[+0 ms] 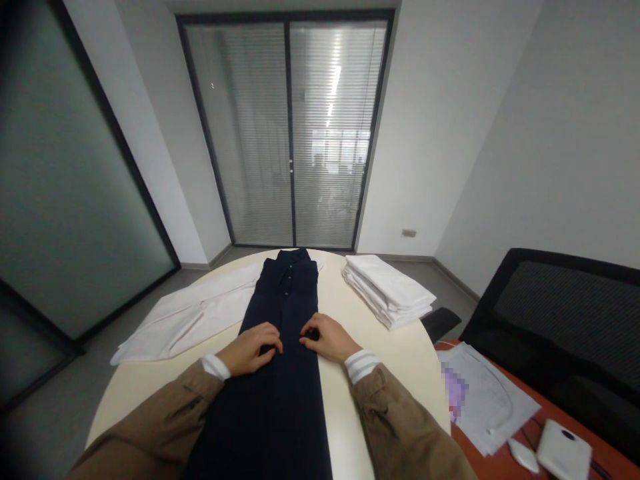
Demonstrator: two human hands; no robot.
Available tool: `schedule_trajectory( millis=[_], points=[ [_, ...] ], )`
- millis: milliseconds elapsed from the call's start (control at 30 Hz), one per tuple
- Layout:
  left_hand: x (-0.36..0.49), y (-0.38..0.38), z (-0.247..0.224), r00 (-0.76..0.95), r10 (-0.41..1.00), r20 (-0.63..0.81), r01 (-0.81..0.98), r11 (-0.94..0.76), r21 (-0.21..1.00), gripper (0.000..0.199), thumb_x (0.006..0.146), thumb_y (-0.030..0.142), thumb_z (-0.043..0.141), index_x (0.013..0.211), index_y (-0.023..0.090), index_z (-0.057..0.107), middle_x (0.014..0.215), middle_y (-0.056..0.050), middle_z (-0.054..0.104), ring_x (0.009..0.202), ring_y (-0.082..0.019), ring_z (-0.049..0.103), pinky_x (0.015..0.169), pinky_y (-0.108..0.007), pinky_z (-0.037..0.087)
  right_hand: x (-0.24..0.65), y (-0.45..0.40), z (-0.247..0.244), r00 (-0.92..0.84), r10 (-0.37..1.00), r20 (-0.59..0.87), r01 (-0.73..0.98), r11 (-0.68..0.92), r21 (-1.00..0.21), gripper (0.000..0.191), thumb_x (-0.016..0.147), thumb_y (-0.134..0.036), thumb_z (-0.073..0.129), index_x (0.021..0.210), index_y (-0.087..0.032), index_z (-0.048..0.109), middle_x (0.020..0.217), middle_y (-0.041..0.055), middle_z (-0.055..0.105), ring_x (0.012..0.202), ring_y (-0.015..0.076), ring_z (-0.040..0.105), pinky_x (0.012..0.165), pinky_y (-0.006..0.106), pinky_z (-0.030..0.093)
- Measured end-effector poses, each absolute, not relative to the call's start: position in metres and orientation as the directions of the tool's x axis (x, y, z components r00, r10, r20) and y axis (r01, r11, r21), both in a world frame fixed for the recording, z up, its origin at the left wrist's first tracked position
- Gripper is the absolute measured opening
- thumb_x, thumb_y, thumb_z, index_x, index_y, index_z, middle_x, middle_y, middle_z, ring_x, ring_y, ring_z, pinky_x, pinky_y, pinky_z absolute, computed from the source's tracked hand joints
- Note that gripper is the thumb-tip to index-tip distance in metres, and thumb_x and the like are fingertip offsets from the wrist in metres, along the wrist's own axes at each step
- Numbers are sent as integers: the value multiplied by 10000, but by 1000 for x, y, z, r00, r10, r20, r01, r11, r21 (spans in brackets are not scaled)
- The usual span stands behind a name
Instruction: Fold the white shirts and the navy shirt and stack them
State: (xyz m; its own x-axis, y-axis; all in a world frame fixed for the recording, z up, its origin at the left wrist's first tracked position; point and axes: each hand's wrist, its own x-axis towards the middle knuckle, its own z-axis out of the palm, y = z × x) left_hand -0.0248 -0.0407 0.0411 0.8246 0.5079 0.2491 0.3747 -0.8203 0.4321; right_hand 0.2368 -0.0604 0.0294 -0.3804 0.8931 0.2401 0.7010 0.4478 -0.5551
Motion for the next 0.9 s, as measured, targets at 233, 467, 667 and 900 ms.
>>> schedule_trajectory(
  millis=[233,467,667,900],
  points=[
    [-21,-63,57,904,422,60,378,-859,346,390,744,283,798,1122,361,744,926,-22,574,918,-204,528,851,-333,434,239,-61,27,-349,905,244,796,424,-432,376,846,-494,683,1153,-278,673,1294,89,569,1182,273,512,1014,459,392],
    [-7,-111,57,975,114,190,46,-944,327,370,689,301,841,1049,311,752,1156,-14,635,1052,-223,553,912,-357,383,242,-58,20,-289,937,197,829,348,-439,352,921,-452,586,1237,-305,627,1399,76,533,1301,271,462,1080,498,331],
    [0,-124,25,996,-22,83,-64,-834,548,94,713,215,785,789,236,735,753,43,670,758,-142,600,739,-278,440,244,-54,21,-260,944,204,820,328,-470,283,952,-315,531,1224,-272,596,1390,84,561,1312,240,487,1137,564,245],
    [3,-129,1,988,-145,-53,-74,-745,663,389,635,219,786,455,196,442,586,39,580,578,-142,557,553,-286,384,246,-53,20,-272,945,184,815,328,-477,291,991,-260,433,1257,-260,552,1429,99,527,1385,249,420,1135,614,240]
  ],
)
